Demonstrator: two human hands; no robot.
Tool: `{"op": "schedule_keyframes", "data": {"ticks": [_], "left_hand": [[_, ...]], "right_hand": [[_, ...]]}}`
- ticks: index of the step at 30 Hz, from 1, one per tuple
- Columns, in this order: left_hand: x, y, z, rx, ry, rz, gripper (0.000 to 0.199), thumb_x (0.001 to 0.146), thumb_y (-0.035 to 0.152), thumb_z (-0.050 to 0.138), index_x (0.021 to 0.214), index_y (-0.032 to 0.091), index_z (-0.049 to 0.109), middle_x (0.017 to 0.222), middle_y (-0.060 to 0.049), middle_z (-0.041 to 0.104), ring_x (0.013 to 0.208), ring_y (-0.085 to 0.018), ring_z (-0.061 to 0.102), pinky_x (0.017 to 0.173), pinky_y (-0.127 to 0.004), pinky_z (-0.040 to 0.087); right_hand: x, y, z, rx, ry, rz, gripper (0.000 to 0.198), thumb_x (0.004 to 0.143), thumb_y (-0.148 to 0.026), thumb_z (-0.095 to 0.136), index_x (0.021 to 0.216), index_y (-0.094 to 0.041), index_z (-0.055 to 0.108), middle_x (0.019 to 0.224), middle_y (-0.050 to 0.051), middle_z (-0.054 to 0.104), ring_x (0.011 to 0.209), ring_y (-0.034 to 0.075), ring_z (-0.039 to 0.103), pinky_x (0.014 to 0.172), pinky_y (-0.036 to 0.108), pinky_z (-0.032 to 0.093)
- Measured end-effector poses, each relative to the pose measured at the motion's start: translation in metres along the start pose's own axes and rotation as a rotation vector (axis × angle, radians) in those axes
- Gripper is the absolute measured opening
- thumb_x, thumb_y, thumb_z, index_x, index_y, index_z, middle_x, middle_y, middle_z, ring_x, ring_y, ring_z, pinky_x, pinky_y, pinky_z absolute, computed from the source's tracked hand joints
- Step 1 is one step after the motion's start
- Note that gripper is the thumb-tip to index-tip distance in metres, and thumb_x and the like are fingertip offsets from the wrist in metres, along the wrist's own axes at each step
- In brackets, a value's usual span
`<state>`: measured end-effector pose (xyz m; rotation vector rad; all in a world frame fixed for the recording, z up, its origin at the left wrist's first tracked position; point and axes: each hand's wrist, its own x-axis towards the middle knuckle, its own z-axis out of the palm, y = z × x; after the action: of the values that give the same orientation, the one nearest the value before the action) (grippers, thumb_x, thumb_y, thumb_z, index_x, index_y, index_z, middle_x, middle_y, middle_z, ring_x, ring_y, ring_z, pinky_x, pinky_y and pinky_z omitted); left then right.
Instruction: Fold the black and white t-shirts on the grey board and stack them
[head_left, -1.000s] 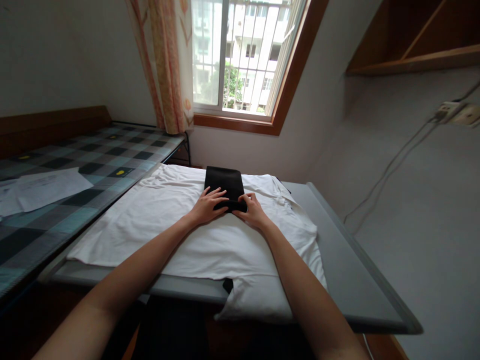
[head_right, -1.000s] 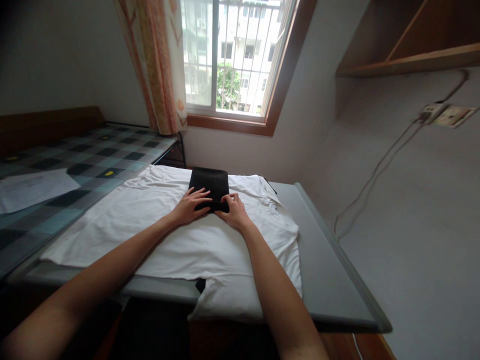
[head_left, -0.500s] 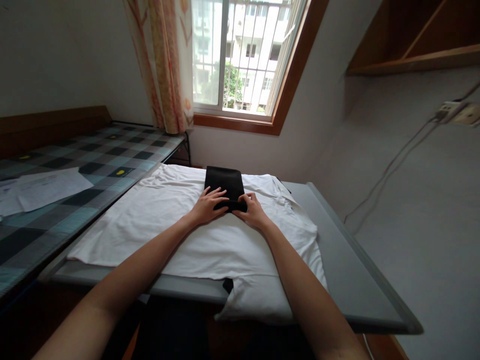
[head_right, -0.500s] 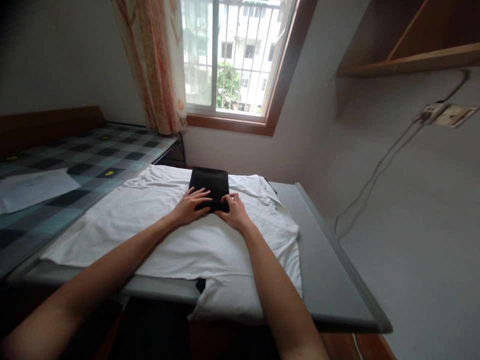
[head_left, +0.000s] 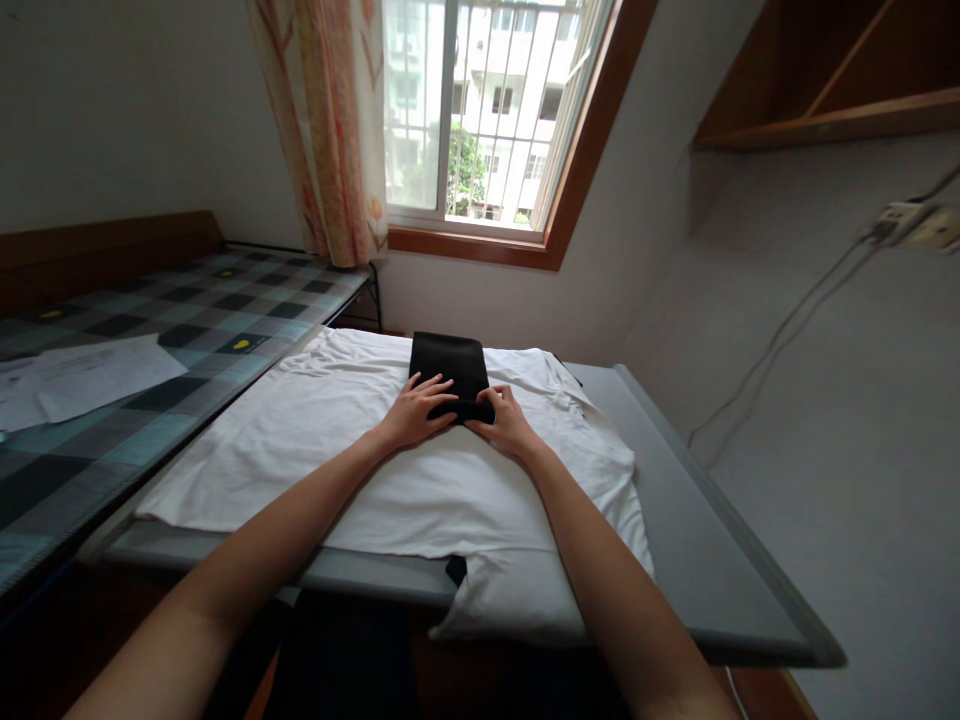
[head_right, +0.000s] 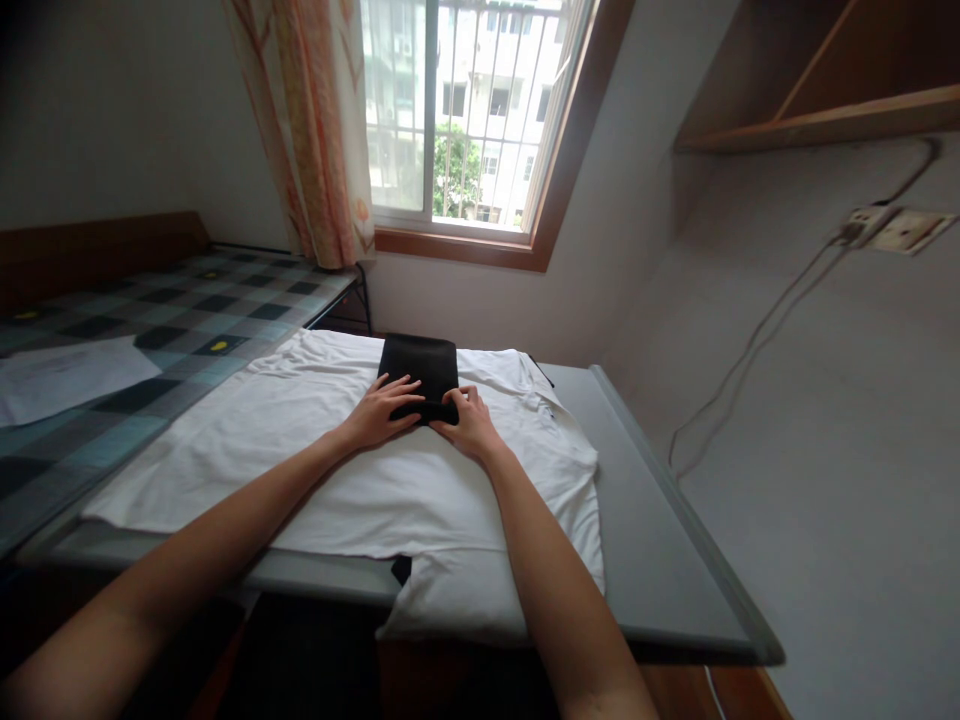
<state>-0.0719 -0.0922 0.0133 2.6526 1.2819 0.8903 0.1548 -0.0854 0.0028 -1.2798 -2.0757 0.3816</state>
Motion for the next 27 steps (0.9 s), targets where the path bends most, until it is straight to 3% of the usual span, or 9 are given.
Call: {"op": "schedule_keyframes", "data": {"ticks": [6,13,21,27], "left_hand": [[-0.002,-0.004,-0.003,0.066,-0.027,0.071,0.054,0.077,0.049,0.07,0.127,0.028,0.062,0.145,-0.006,0.051,0.138,-0.03,0.039,0.118,-0.053,0.016],[0.001,0.001,-0.011,0.166,-0.016,0.239,0.044,0.091,0.041,0.055,0.133,0.026,0.057,0.127,-0.01,0.06,0.12,-0.027,0.05,0.11,-0.047,0.028],[0.002,0.014,-0.014,0.213,-0.042,0.305,0.042,0.093,0.041,0.048,0.133,0.026,0.055,0.114,-0.01,0.062,0.108,-0.028,0.053,0.101,-0.047,0.032],[0.003,0.006,-0.009,0.315,0.136,0.321,0.034,0.093,0.025,0.048,0.124,0.025,0.061,0.109,-0.008,0.066,0.094,-0.024,0.058,0.088,-0.043,0.041]], "right_hand": [[0.0,0.0,-0.001,0.008,0.005,-0.001,0.036,0.07,-0.036,0.076,0.1,-0.027,0.059,0.107,0.004,0.048,0.1,0.022,0.054,0.092,0.041,0.046],[0.005,0.002,-0.005,0.104,0.072,-0.041,0.027,0.071,-0.032,0.074,0.093,-0.024,0.061,0.102,0.004,0.051,0.095,0.021,0.055,0.086,0.038,0.049],[-0.005,-0.015,-0.006,-0.184,0.068,-0.201,0.047,0.068,-0.028,0.075,0.112,-0.026,0.059,0.118,0.009,0.051,0.112,0.029,0.046,0.098,0.045,0.039],[0.001,-0.023,-0.006,-0.382,0.1,-0.322,0.044,0.079,-0.028,0.068,0.121,-0.021,0.058,0.12,0.013,0.055,0.113,0.03,0.046,0.095,0.043,0.035]]}}
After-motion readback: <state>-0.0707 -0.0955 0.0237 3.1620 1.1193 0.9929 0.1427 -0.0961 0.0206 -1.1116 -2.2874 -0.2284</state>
